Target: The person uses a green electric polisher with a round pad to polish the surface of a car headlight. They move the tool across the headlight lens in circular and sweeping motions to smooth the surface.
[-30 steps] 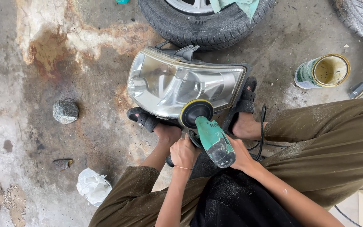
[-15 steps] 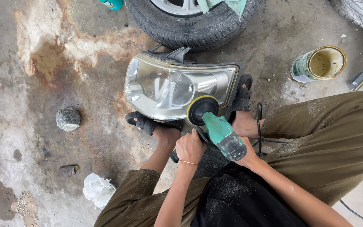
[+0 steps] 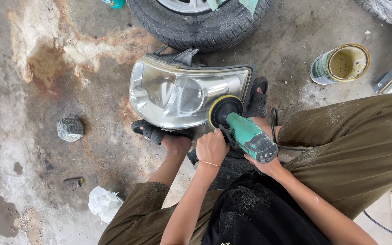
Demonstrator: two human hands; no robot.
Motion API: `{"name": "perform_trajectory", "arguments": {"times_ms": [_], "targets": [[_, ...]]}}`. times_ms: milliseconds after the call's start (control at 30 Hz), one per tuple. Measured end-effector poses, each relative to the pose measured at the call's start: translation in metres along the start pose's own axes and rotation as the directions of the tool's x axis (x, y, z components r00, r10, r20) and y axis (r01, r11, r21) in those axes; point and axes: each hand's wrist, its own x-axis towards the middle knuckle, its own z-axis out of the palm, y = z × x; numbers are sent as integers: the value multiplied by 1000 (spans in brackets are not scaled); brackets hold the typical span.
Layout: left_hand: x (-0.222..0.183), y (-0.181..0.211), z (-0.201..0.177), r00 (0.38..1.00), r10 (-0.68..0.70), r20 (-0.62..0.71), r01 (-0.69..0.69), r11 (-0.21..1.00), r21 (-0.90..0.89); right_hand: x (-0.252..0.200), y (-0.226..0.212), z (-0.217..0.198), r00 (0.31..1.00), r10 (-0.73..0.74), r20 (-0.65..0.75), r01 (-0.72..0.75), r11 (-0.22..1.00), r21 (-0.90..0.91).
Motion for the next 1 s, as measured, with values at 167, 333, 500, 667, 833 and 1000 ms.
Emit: {"name": "perform_trajectory", "arguments": {"times_ms": [167,333,500,667,833,1000], "targets": [[8,8,-6,999,32,2,-32,999,0,-9,-14,-8,998,41,37,-43,997,67],[10,9,-22,999,33,-5,-33,999,5,-5,-19,-8,999,33,17,-34,998,61],[20,15,-29,999,40,-21,-40,999,7,-3,-20,-11,999,28,-23,-27,999,42],[32,14,-32,994,100,40,-100,995,4,-8,-46,-22,998,53,-44,-54,998,-10],[35,14,-67,995,100,24,-101,995,1,-5,-70,-35,996,83,29,-77,986,-149],[41,18,-96,996,90,6,-89,995,-36,-11,-121,-43,994,102,-41,-106,986,-132]]}}
